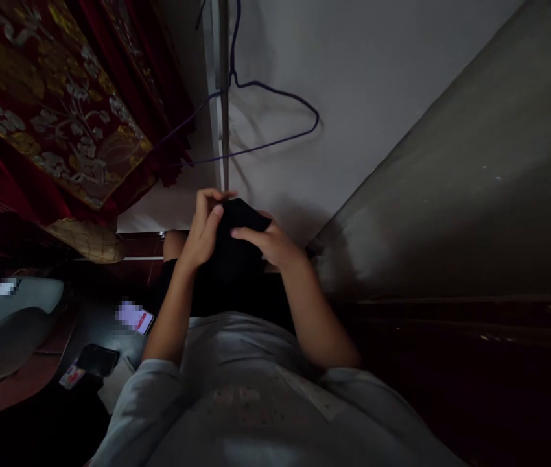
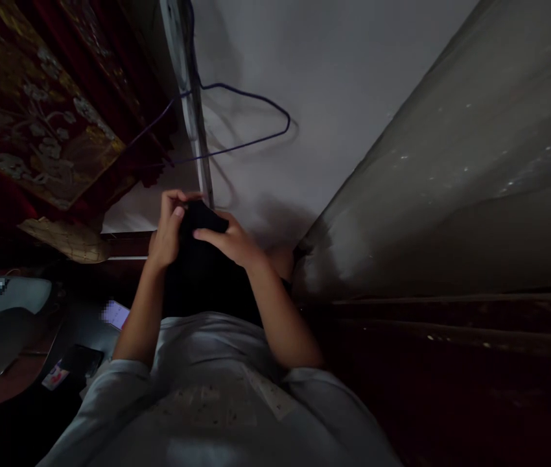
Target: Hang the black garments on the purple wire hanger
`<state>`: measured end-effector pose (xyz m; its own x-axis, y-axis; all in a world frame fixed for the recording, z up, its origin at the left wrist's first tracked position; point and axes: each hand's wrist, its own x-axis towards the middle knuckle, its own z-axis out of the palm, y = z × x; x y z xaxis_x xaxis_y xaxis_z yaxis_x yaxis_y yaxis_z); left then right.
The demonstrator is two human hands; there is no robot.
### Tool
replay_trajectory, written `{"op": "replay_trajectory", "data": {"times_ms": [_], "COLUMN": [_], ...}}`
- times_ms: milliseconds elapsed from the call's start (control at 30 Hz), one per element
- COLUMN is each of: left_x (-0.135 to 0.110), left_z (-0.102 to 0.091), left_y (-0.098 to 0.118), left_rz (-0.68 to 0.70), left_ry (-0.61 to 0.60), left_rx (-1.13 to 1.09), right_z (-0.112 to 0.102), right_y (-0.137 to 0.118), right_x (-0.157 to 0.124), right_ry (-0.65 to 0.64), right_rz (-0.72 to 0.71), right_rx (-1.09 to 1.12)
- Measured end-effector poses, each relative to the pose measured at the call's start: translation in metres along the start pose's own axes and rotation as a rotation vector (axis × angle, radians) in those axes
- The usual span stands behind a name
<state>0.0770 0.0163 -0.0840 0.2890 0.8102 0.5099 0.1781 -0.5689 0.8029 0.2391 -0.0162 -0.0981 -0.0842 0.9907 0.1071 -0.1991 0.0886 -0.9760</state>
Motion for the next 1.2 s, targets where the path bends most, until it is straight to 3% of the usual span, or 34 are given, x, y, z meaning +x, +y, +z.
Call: {"op": "replay_trajectory", "data": {"times_ms": [133,233,300,367,433,500,567,633,700,767,900,1000,1133,1200], "left_x": [-0.002,-0.008,-0.011,-0.013,-0.014,-0.016,-0.018,-0.02,-0.019,-0.013,0.018,0.048,0.079,0.088], "left_z": [-0.014,-0.025,-0.035,-0.043,-0.048,-0.048,-0.048,-0.052,-0.064,-0.08,-0.11,-0.125,-0.14,-0.144], "left_y": [-0.019,-0.026,-0.027,-0.026,-0.028,-0.034,-0.044,-0.054,-0.062,-0.063,-0.044,-0.022,-0.009,-0.009], "left_rz": [-0.162,-0.123,-0.106,-0.147,-0.193,-0.198,-0.198,-0.232,-0.266,-0.252,-0.032,0.093,-0.008,0.004], "left_ry": [-0.42,-0.629,-0.634,-0.556,-0.476,-0.448,-0.529,-0.657,-0.723,-0.665,-0.552,-0.571,-0.686,-0.681], "left_rx": [-0.09,0.076,0.135,0.071,-0.012,0.008,0.101,0.234,0.391,0.517,0.673,0.752,0.76,0.819], "right_z": [-0.025,-0.045,-0.052,-0.053,-0.047,-0.038,-0.034,-0.039,-0.055,-0.077,-0.108,-0.111,-0.107,-0.107], "right_y": [-0.043,-0.066,-0.069,-0.061,-0.046,-0.027,-0.009,0.002,0.006,0.002,-0.019,-0.034,-0.037,-0.033], "right_x": [0.019,0.043,0.065,0.09,0.116,0.139,0.157,0.167,0.168,0.16,0.134,0.119,0.11,0.109], "right_ry": [-0.114,-0.046,0.085,0.194,0.239,0.2,0.149,0.196,0.312,0.408,0.485,0.479,0.483,0.477], "right_rz": [-0.121,-0.323,-0.427,-0.482,-0.451,-0.322,-0.208,-0.212,-0.289,-0.345,-0.409,-0.44,-0.412,-0.409], "right_rx": [-0.312,-0.486,-0.495,-0.449,-0.367,-0.274,-0.215,-0.238,-0.344,-0.469,-0.598,-0.641,-0.717,-0.745]}}
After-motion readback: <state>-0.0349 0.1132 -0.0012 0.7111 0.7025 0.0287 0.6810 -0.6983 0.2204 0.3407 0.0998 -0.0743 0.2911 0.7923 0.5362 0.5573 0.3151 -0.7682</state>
